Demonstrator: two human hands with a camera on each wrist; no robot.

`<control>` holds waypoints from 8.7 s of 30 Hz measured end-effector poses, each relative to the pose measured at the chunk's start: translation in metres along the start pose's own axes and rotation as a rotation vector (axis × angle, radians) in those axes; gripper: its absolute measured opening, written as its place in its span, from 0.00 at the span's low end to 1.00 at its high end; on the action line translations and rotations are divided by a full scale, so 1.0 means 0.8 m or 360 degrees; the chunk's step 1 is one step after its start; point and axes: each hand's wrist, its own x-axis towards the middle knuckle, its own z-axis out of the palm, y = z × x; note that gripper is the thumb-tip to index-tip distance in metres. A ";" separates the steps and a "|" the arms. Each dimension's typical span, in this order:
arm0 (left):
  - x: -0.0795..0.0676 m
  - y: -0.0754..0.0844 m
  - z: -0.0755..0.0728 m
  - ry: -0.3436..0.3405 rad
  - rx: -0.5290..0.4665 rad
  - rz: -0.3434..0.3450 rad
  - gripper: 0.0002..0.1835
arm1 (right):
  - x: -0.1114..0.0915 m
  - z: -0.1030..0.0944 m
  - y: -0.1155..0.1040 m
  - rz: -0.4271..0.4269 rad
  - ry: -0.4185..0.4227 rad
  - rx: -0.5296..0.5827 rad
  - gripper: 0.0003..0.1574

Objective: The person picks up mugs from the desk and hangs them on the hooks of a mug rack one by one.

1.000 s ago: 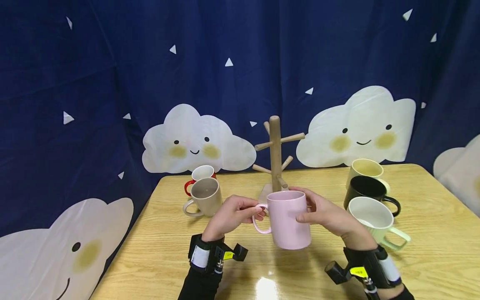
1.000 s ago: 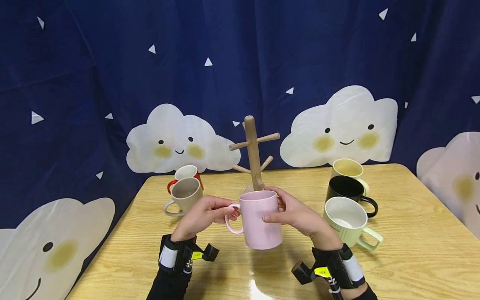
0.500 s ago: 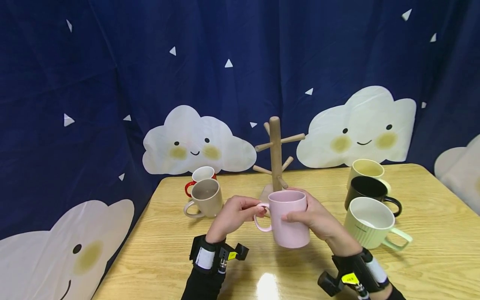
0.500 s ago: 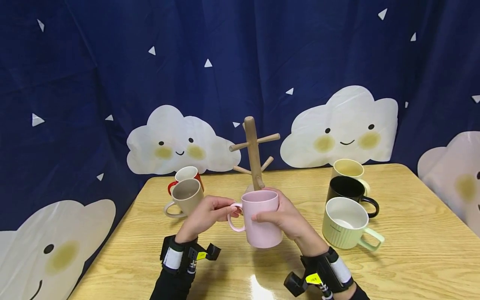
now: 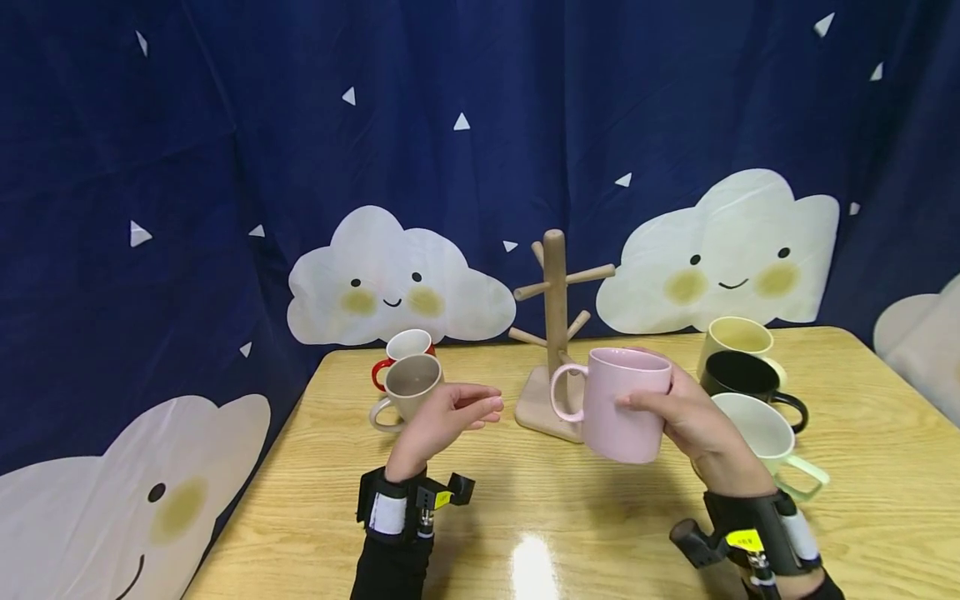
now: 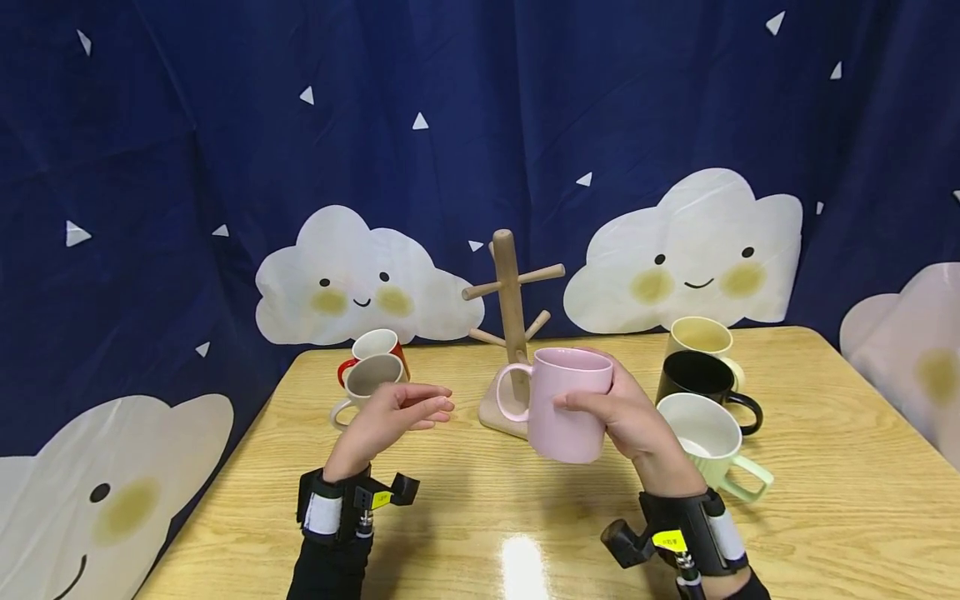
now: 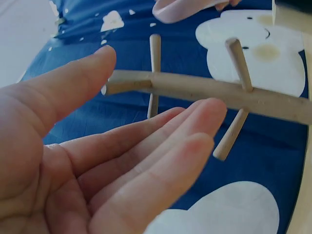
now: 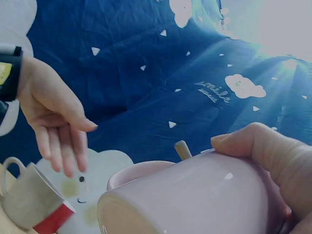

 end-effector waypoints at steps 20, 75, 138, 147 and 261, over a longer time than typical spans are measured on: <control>-0.016 0.034 -0.004 -0.0019 0.0095 -0.0026 0.17 | 0.035 0.006 0.056 -0.0213 0.0398 0.0553 0.31; 0.007 -0.011 0.002 -0.0122 0.0243 0.0089 0.20 | 0.056 0.000 0.101 0.0289 0.0149 0.0389 0.47; -0.001 -0.026 -0.026 0.0385 0.1137 -0.0142 0.20 | -0.010 -0.030 -0.010 -0.0055 -0.0024 -0.1935 0.31; 0.000 -0.027 -0.014 0.0323 0.1221 -0.0029 0.21 | -0.009 -0.037 -0.003 -0.0124 -0.0191 -0.2034 0.23; -0.006 -0.022 -0.022 0.0294 0.1226 -0.0076 0.23 | 0.067 -0.003 -0.154 -0.0286 0.0807 -0.1202 0.44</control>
